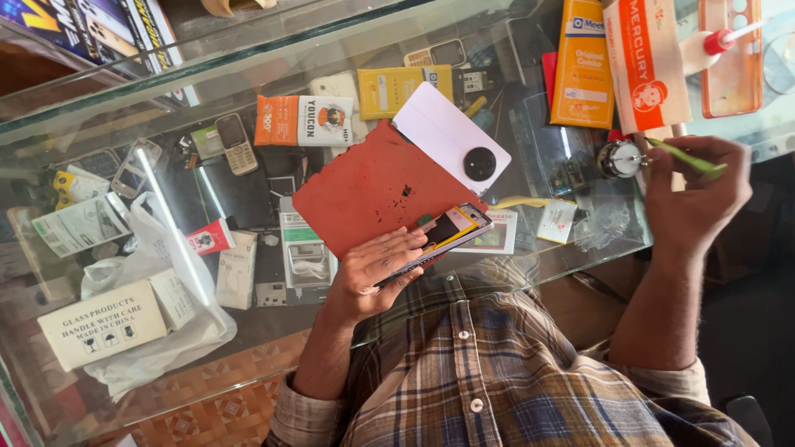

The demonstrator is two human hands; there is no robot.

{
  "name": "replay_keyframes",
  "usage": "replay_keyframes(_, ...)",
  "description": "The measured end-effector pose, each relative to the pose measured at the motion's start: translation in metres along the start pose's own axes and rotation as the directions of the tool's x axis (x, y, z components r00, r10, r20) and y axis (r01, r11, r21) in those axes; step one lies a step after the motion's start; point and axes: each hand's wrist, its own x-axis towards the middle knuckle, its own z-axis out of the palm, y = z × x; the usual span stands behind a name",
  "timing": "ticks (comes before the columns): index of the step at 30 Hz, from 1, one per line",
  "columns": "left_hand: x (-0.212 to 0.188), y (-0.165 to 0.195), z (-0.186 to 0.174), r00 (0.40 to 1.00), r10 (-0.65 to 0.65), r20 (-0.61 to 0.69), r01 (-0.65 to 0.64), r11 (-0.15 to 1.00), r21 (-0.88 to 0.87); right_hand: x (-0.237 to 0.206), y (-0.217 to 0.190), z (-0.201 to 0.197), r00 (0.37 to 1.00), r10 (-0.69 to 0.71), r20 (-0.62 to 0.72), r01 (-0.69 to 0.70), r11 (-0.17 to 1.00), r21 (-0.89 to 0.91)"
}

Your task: The person repairs a smartphone at a glass display counter. They pry open the phone's back cover, lift out the battery, press the frame together, and use a metal pry tool and screwdriver to work along the phone's edges, repositioning the device repeatedly while working on it.

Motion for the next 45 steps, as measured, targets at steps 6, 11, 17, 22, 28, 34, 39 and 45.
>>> replay_keyframes(6, 0.003, -0.001, -0.002, 1.0, 0.009, -0.011, -0.009, 1.0, 0.012, -0.004, 0.029, -0.025, 0.994, 0.1, -0.046, -0.094, 0.989, 0.114)
replay_keyframes(11, 0.003, 0.0, -0.002, 1.0, -0.008, -0.021, 0.008, 1.0, 0.001, -0.003, 0.029, -0.019, 0.992, 0.122, -0.024, -0.115, 0.975, 0.188)
replay_keyframes(17, 0.0, -0.001, -0.001, 0.999, -0.032, -0.031, 0.033, 0.999, 0.03, -0.011, 0.015, -0.006, 0.996, 0.053, 0.077, -0.064, 0.986, 0.154)
replay_keyframes(22, -0.001, -0.002, 0.001, 0.999, -0.029, -0.042, 0.03, 0.999, 0.018, -0.032, 0.015, 0.017, 0.962, -0.23, 0.148, 0.266, 0.91, -0.318)
replay_keyframes(28, -0.003, -0.002, 0.001, 0.998, -0.031, -0.053, 0.032, 0.999, 0.018, -0.049, 0.013, 0.032, 0.961, -0.151, 0.233, 0.25, 0.834, -0.492)
replay_keyframes(34, -0.002, -0.002, 0.002, 0.998, -0.035, -0.054, 0.036, 0.999, 0.021, -0.039, -0.013, 0.018, 0.902, -0.067, 0.427, 0.233, 0.908, -0.35)
replay_keyframes(39, -0.002, -0.004, 0.001, 0.999, -0.023, -0.048, 0.024, 1.0, 0.015, -0.034, -0.024, 0.0, 0.729, 0.025, 0.684, 0.233, 0.93, -0.283)
replay_keyframes(45, -0.002, -0.003, 0.002, 0.998, -0.031, -0.057, 0.032, 0.999, 0.021, -0.034, -0.017, 0.002, 0.71, 0.039, 0.704, 0.218, 0.937, -0.272)
